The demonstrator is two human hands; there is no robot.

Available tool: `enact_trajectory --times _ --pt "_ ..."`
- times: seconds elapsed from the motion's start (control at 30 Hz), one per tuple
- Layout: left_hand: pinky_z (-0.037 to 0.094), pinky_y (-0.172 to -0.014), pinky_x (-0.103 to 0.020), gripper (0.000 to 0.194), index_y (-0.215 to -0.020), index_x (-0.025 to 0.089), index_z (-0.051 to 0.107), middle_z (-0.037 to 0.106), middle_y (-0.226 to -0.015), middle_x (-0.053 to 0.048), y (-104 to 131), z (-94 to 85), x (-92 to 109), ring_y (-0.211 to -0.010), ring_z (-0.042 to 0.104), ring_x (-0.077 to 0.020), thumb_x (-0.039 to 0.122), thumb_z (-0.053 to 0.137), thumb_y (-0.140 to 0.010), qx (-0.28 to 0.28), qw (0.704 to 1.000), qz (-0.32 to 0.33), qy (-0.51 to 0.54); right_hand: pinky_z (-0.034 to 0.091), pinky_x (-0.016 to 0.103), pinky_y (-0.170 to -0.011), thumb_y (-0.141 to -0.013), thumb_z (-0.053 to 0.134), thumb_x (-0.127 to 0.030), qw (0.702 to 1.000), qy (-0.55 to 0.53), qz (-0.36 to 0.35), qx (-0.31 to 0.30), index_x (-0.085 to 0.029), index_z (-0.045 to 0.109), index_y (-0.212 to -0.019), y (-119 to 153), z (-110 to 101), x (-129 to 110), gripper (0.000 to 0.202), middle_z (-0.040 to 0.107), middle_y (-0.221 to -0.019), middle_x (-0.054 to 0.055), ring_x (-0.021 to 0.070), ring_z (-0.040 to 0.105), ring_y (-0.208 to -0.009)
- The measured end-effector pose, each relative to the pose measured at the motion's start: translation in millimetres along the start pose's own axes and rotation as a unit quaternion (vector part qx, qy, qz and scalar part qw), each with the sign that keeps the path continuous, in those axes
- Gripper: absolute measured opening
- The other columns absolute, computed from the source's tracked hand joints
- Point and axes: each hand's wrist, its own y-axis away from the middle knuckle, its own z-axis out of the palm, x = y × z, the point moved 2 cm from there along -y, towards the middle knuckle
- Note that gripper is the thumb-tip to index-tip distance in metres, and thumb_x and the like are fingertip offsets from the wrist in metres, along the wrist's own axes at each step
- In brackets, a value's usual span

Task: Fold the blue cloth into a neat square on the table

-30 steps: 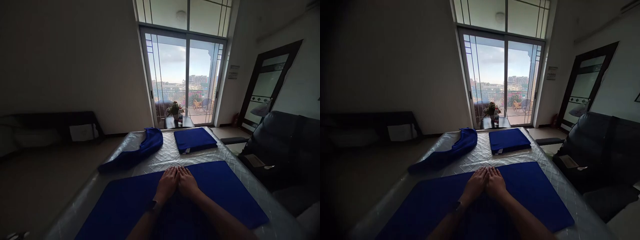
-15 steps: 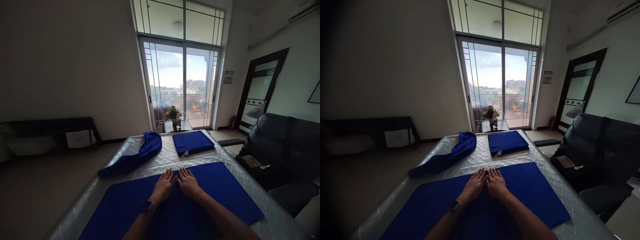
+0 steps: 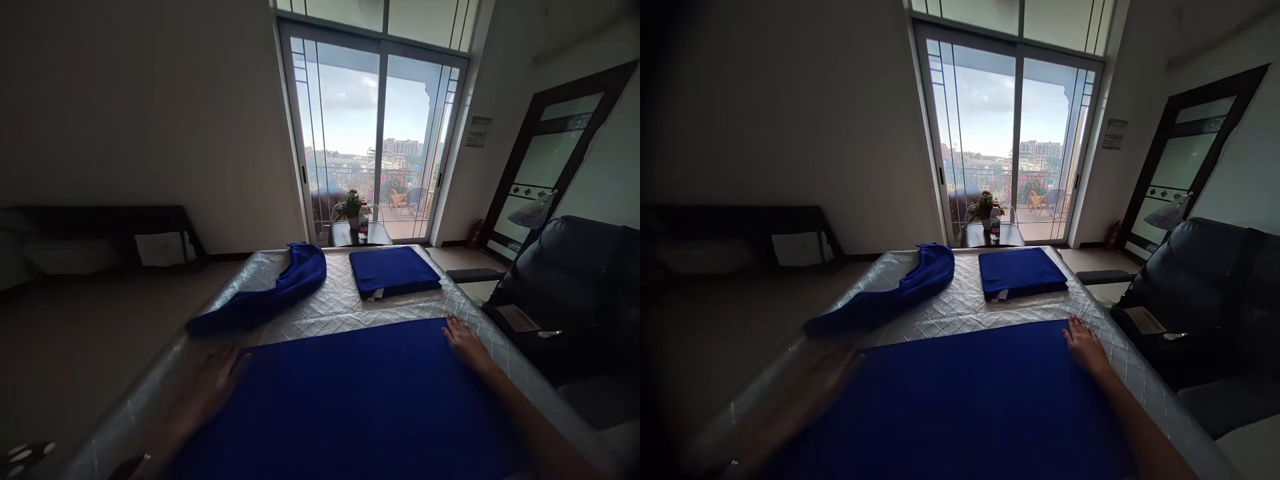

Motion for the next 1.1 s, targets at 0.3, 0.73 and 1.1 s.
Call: enact_trajectory --times 0.3,0.73,1.1 --pt "0.031 -0.121 -0.057 0.067 -0.15 0.004 0.04 0.046 -0.157 -0.02 -0.7 11.7 -11.9 -0.148 0.038 -0.0328 0.047 0.026 -0.1 -0.036 0.997 0.035 -0.053 0.022 0.046 -0.126 -0.102 0.011 -0.044 0.999 0.021 -0.033 0.015 -0.01 0.022 -0.159 -5.8 10.5 5.4 0.067 0.026 -0.167 0.01 0.0206 0.019 -0.155" --pt "0.029 -0.121 -0.053 0.058 -0.151 0.017 0.045 0.039 -0.162 -0.011 4.5 11.4 -9.2 -0.152 0.029 -0.0303 0.038 0.027 -0.099 -0.069 0.991 0.012 -0.11 0.019 0.043 -0.126 -0.101 0.01 -0.037 0.999 0.042 -0.035 0.003 -0.011 0.024 -0.159 -9.5 10.7 4.5 0.065 0.024 -0.168 0.008 0.0189 0.017 -0.155" --pt "0.045 -0.109 -0.04 0.057 -0.132 0.018 0.065 0.062 -0.144 -0.011 -16.4 -28.1 -2.2 -0.131 0.059 -0.027 0.044 0.029 -0.096 -0.064 0.997 -0.028 0.03 0.023 0.045 -0.122 -0.097 0.029 -0.035 0.999 -0.028 -0.015 -0.007 -0.021 0.052 -0.145 -24.8 -22.0 -15.9 0.055 0.049 -0.157 0.009 0.0249 0.04 -0.146"
